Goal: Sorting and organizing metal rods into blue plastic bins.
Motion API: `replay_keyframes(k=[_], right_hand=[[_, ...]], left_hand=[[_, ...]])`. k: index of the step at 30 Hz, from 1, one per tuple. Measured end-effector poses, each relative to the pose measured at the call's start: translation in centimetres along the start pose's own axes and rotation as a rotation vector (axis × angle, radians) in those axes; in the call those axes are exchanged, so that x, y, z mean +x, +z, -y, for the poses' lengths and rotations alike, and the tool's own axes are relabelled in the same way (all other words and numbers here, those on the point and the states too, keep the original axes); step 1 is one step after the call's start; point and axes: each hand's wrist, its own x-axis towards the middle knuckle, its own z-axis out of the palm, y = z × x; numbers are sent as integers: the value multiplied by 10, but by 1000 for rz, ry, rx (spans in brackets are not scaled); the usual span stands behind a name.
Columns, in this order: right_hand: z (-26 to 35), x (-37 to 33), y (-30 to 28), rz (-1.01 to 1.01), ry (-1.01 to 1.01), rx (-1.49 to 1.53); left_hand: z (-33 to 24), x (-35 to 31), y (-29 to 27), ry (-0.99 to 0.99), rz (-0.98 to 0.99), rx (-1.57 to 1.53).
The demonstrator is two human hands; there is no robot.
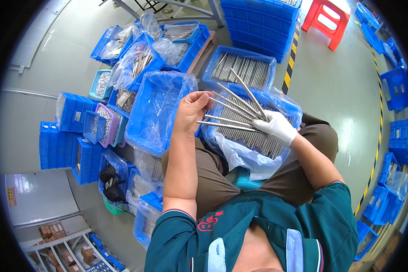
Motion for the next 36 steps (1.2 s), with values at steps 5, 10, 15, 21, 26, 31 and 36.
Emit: replay_keyframes(k=[5, 10, 15, 21, 26, 31, 36], right_hand=[[6, -4, 2, 18, 0, 23], [13, -7, 2, 12, -38, -103], [5, -3, 5, -6, -21, -59], [9, -5, 1, 11, -4, -137], [5, -2, 4, 13, -81, -358], [15, -6, 5, 19, -16, -328], [7, -4, 4, -10, -98, -395]], left_hand=[[1, -2, -2, 28, 22, -13], [6, -6, 6, 40, 28, -19], [12, -5, 11, 16, 59, -44], [-17, -6, -6, 243, -109, 296], [-8, -7, 8, 196, -37, 270], [-7, -8, 7, 151, -4, 244], [-5, -7, 11, 191, 6, 262]])
